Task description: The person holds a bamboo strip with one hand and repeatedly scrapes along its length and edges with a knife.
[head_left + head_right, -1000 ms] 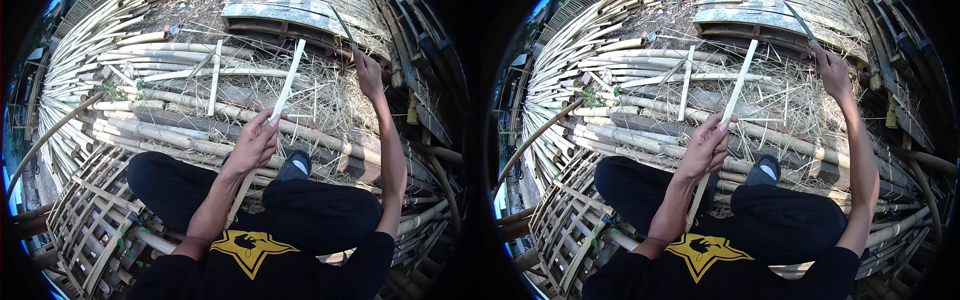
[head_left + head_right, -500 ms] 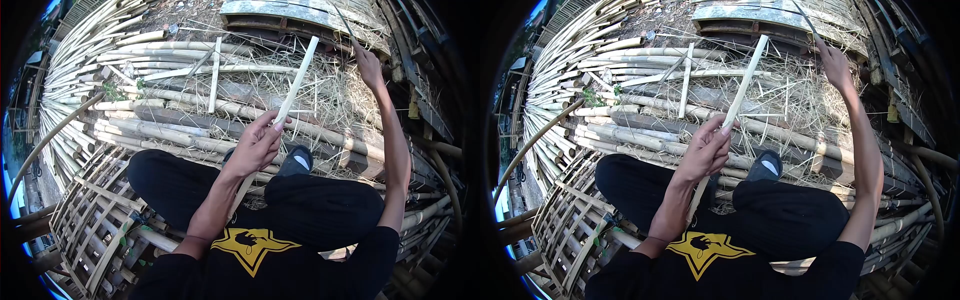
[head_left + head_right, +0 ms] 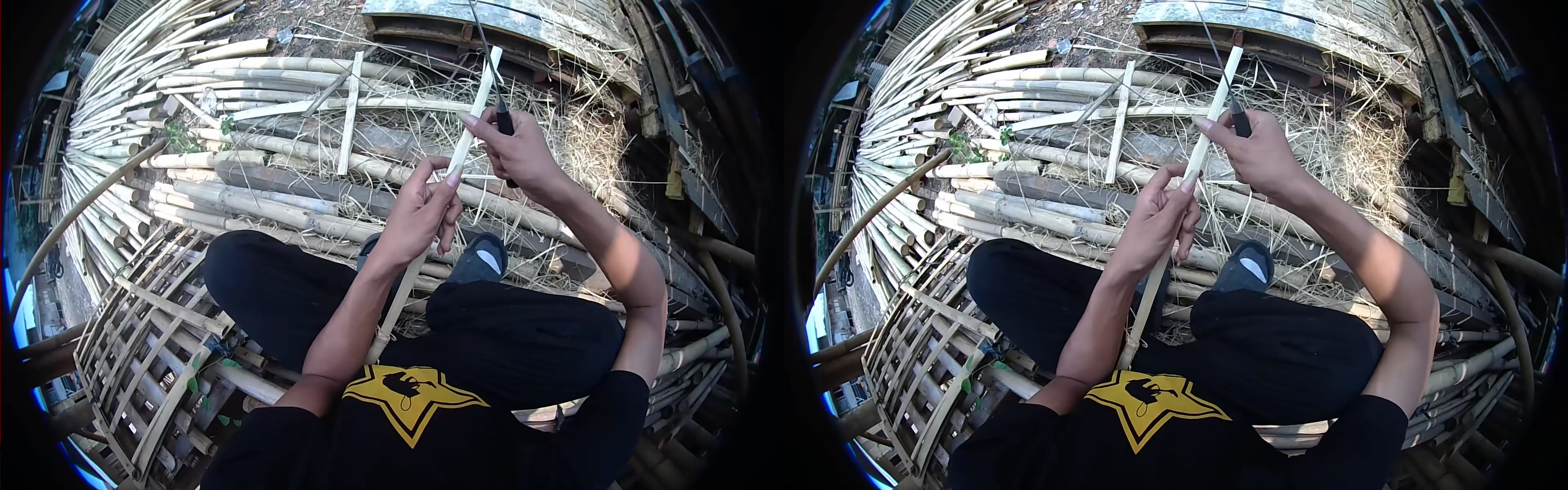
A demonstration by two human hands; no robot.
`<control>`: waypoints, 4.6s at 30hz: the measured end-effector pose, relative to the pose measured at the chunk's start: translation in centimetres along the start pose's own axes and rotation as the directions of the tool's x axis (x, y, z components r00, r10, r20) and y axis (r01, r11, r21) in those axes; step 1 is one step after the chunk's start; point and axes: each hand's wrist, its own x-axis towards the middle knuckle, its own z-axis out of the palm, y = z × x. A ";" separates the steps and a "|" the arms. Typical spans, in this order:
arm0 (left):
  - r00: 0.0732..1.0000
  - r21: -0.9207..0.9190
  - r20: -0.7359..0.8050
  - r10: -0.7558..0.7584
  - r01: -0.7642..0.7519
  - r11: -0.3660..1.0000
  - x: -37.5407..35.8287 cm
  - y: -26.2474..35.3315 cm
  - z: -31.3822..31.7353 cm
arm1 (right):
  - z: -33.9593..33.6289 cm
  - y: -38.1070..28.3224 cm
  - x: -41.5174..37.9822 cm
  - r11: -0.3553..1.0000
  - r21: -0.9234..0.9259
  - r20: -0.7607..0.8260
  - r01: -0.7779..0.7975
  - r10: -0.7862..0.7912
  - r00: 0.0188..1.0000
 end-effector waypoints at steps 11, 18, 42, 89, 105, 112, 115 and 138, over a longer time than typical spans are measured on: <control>0.998 0.118 0.018 -0.064 0.062 0.991 -0.3 -0.3 -1.3 | -7.4 -5.9 8.0 0.975 -0.129 -0.165 0.179 -0.199 0.966; 0.987 0.169 -0.158 -0.017 0.044 0.985 0.6 -2.0 -2.5 | -6.8 -1.2 7.8 0.940 -0.330 -0.226 0.092 -0.173 0.959; 0.996 -0.020 -0.072 0.046 -0.048 0.999 2.2 -3.7 -2.4 | -1.7 5.4 -1.0 0.676 -0.695 0.310 0.245 -0.025 0.950; 0.933 0.557 -0.326 0.153 0.059 0.828 2.0 -5.2 -2.8 | -1.0 8.2 -1.5 0.649 -0.618 0.491 0.445 -0.123 0.862; 0.968 0.510 -0.248 0.038 0.097 0.854 1.0 -3.6 -1.4 | -13.5 6.4 4.9 0.900 -0.421 -0.296 0.112 -0.253 0.921; 0.959 0.264 -0.233 -0.160 0.221 0.939 0.5 -2.2 -0.9 | -3.0 5.8 -0.1 0.645 -0.650 0.401 0.401 -0.158 0.903; 0.962 0.461 -0.261 0.081 0.050 0.886 1.2 -4.2 -1.6 | -2.1 6.0 -0.7 0.636 -0.650 0.418 0.417 -0.159 0.894; 0.823 0.772 -0.408 0.396 0.079 0.631 1.9 -3.8 -0.9 | -2.6 6.6 0.6 0.319 -0.844 0.375 0.432 -0.226 0.899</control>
